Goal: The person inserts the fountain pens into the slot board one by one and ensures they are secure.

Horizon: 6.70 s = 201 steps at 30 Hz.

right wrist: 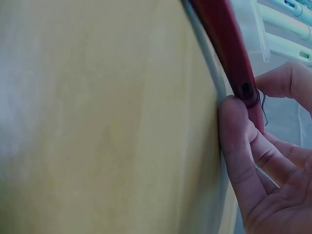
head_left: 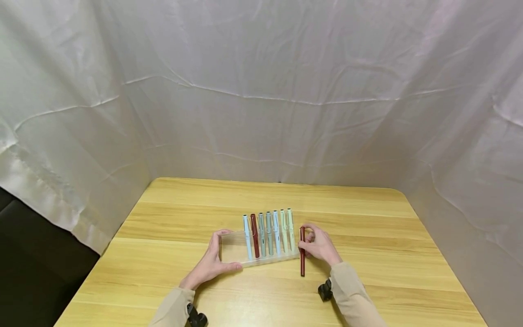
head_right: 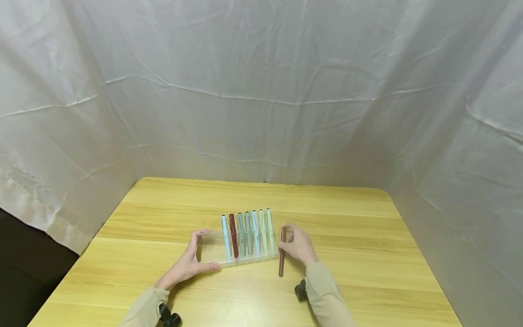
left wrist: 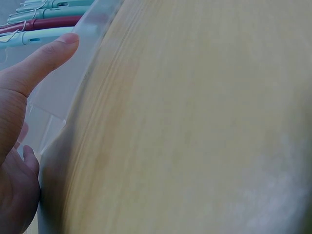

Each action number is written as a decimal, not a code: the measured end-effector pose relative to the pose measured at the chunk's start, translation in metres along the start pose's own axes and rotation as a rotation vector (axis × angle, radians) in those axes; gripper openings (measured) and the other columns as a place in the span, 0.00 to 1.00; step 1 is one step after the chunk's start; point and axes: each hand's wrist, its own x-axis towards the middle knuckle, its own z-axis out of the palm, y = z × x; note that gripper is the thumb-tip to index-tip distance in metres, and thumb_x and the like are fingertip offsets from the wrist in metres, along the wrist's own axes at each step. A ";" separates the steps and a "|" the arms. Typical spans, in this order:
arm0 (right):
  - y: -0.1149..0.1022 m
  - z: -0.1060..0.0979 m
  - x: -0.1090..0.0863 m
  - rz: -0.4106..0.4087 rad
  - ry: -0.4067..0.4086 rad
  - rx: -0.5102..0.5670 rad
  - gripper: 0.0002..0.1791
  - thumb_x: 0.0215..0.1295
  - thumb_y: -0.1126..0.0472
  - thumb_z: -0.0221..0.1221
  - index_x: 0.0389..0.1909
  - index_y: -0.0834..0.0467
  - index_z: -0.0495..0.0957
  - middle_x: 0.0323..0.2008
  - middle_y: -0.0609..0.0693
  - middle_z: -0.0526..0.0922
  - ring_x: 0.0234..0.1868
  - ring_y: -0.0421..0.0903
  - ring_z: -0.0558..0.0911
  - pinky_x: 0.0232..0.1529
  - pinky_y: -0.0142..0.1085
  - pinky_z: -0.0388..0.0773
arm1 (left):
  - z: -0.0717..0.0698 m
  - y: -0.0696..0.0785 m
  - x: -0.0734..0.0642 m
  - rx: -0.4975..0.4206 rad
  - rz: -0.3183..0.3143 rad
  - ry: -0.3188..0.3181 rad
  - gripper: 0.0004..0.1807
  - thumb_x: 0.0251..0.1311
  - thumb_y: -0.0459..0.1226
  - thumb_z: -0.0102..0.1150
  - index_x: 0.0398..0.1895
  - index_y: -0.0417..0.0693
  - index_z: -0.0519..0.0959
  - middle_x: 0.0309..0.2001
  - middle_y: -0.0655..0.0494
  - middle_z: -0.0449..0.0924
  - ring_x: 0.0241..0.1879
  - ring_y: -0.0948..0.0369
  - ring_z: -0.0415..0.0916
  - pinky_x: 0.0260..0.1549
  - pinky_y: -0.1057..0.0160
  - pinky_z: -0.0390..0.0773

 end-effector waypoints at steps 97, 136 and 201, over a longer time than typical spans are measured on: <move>-0.091 0.054 -0.027 -0.530 0.107 0.312 0.35 0.65 0.65 0.65 0.72 0.51 0.65 0.43 0.59 0.82 0.42 0.52 0.85 0.47 0.32 0.87 | -0.001 0.000 -0.001 0.004 0.000 0.012 0.57 0.40 0.45 0.83 0.70 0.47 0.54 0.70 0.42 0.58 0.71 0.43 0.59 0.74 0.30 0.54; -0.111 0.092 -0.024 -0.720 0.102 0.136 0.35 0.65 0.66 0.65 0.71 0.55 0.63 0.39 0.55 0.86 0.35 0.45 0.86 0.41 0.31 0.87 | -0.002 -0.001 -0.002 0.019 0.025 0.018 0.55 0.42 0.46 0.82 0.69 0.45 0.55 0.71 0.43 0.57 0.74 0.43 0.54 0.75 0.31 0.52; -0.115 0.091 -0.020 -0.658 0.119 -0.219 0.37 0.68 0.59 0.64 0.75 0.55 0.62 0.15 0.42 0.75 0.14 0.28 0.59 0.18 0.20 0.66 | -0.003 -0.004 0.000 0.007 0.019 0.010 0.55 0.43 0.46 0.81 0.71 0.48 0.54 0.73 0.43 0.55 0.76 0.41 0.51 0.74 0.28 0.49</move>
